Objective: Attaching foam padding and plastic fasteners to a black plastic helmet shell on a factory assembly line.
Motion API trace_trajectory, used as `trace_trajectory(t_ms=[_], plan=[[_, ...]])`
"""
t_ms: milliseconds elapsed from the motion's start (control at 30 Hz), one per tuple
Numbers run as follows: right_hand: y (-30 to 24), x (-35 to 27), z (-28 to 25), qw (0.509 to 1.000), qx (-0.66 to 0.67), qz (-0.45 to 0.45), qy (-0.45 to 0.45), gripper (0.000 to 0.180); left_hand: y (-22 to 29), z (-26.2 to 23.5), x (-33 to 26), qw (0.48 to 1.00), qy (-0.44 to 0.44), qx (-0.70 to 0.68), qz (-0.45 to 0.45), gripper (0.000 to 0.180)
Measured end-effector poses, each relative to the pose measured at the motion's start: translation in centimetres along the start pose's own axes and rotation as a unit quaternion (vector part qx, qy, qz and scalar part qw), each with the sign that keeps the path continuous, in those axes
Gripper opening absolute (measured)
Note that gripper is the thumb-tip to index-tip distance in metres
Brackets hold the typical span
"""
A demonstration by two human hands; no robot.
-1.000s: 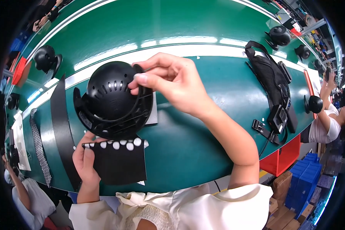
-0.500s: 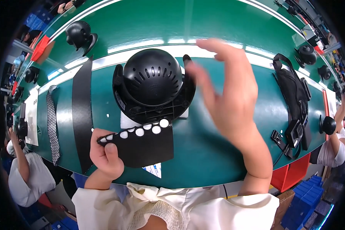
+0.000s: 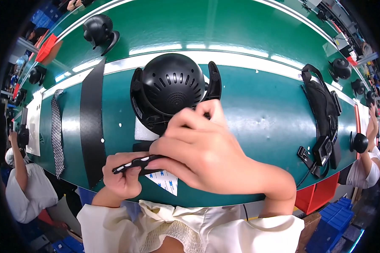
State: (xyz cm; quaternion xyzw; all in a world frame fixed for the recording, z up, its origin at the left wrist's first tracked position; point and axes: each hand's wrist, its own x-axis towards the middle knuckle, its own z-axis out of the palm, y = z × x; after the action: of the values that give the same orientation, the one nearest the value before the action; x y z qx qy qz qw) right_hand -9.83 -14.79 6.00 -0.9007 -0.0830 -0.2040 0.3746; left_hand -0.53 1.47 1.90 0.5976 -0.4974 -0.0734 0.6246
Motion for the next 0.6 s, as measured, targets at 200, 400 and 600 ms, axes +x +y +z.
trace_trajectory(t_ms=[200,400,600], plan=[[-1.4,-0.1,-0.3,0.984,-0.135,-0.105,0.054,0.031,0.0,0.1,0.1,0.998,-0.034,0.033,0.039,0.017],[-0.4,-1.5,1.0,0.974,-0.131,-0.16,0.091,0.034,0.5,-0.5,0.0,0.995,-0.059,0.058,-0.053,0.016],[0.4,-1.5,-0.7,0.977,-0.019,-0.18,0.111,0.02,-1.6,-0.5,0.6,0.943,-0.11,-0.137,-0.282,0.012]])
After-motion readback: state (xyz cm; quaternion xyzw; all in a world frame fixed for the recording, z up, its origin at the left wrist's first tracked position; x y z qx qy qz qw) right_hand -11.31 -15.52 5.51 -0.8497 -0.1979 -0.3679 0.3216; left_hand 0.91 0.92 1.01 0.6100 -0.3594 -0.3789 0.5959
